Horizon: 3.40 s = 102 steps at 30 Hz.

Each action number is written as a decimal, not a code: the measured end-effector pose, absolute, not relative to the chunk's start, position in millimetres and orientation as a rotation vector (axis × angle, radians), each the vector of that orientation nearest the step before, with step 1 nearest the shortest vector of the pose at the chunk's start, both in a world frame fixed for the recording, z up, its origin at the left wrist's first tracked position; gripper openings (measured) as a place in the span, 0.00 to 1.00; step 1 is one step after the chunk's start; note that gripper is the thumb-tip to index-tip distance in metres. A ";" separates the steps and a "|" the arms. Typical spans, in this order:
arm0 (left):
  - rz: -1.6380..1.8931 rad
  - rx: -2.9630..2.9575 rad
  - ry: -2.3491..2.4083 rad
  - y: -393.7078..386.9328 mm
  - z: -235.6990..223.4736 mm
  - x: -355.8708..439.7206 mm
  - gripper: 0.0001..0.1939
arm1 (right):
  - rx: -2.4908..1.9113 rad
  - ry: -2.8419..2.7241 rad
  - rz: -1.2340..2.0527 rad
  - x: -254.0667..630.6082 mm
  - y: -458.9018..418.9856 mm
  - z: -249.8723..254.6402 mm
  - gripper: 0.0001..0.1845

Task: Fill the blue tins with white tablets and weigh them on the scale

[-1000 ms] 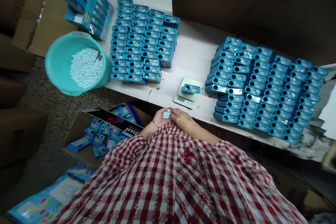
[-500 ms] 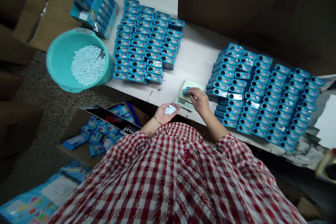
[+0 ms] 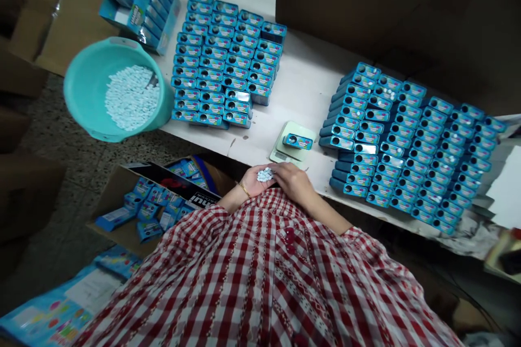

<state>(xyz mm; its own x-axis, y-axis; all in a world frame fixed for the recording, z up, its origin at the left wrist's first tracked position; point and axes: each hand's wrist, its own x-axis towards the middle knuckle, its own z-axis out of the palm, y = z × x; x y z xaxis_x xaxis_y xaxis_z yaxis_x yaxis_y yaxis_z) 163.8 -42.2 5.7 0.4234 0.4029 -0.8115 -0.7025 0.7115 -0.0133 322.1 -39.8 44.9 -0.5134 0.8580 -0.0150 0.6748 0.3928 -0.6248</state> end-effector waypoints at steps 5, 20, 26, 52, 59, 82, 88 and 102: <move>0.603 -0.448 0.926 -47.6 4.6 163.4 0.12 | -1.285 -2.781 0.768 306.6 -57.6 41.0 0.12; 0.620 -0.333 0.961 -38.1 14.2 169.0 0.13 | -1.340 -2.560 0.771 324.0 -52.2 29.5 0.12; 0.679 -0.319 0.915 -16.5 24.7 180.6 0.12 | -1.278 -2.530 0.642 327.7 -35.7 40.6 0.11; 0.928 -0.440 1.070 -34.0 8.6 118.9 0.09 | -1.724 -1.887 0.625 409.9 -10.4 13.4 0.32; 0.960 -0.513 1.083 -31.0 7.8 114.0 0.11 | -1.690 -2.017 0.652 398.5 7.2 5.7 0.33; 1.072 -0.542 1.024 -31.8 22.0 96.4 0.09 | -1.620 -2.224 0.580 317.5 100.3 14.9 0.17; 0.923 -0.493 0.977 -21.6 23.9 120.8 0.09 | -1.680 -2.181 0.571 388.0 41.0 11.5 0.18; 0.787 -0.340 0.858 -5.2 24.7 175.4 0.13 | -1.486 -2.409 0.587 317.3 -21.5 36.2 0.12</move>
